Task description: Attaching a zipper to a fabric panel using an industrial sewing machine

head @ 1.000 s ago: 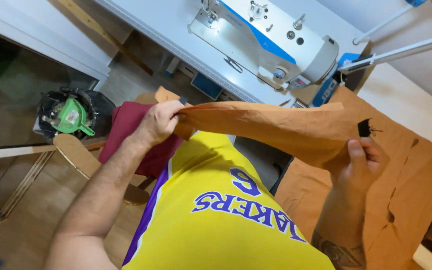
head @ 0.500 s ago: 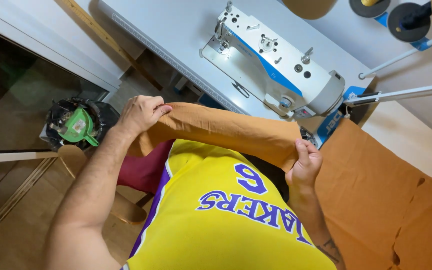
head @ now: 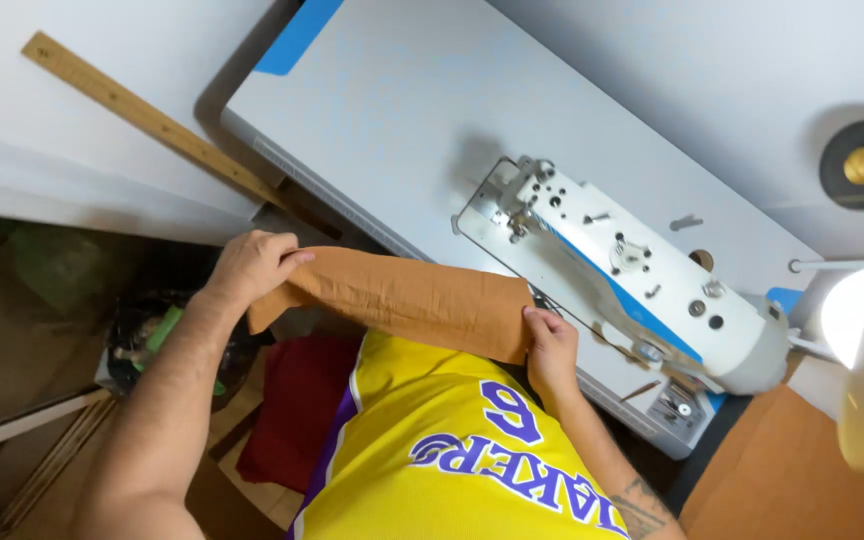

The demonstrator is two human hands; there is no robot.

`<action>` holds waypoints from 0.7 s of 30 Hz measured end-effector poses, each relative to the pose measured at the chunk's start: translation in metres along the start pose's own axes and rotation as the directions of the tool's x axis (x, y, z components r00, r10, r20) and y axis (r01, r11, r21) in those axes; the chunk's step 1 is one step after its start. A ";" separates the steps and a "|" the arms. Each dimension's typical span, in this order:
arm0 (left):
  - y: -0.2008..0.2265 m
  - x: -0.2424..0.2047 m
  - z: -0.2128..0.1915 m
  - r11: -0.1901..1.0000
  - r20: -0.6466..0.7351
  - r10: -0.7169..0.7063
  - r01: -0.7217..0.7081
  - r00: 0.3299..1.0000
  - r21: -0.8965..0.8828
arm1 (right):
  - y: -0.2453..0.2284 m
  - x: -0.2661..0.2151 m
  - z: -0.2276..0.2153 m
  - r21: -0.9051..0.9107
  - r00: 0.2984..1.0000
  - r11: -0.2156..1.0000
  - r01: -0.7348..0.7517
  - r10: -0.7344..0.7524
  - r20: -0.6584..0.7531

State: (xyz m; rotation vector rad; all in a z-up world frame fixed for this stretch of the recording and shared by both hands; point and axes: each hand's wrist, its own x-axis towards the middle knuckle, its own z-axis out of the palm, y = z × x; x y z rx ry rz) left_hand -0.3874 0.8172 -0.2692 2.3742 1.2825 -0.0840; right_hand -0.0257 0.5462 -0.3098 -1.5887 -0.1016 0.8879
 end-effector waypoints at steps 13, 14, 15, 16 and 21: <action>-0.132 0.302 -0.018 0.778 0.070 0.256 -0.249 0.964 0.577 | 0.110 0.134 0.179 0.123 0.978 0.985 -0.117 0.136 -0.159; -0.158 0.329 0.025 0.748 0.054 0.327 -0.293 0.944 0.595 | 0.128 0.143 0.177 0.056 0.974 0.993 -0.106 0.115 -0.197; -0.182 0.352 0.070 0.716 0.039 0.396 -0.335 0.918 0.613 | 0.147 0.151 0.175 -0.012 0.968 0.995 -0.098 0.092 -0.232; -0.152 0.348 0.072 0.716 0.047 0.401 -0.345 0.915 0.607 | 0.139 0.150 0.177 -0.014 0.965 0.995 -0.103 0.097 -0.243; -0.018 0.278 0.079 0.844 -0.162 0.534 -0.513 0.830 0.158 | 0.085 0.124 0.178 -0.299 0.993 0.954 -0.002 -0.033 -0.112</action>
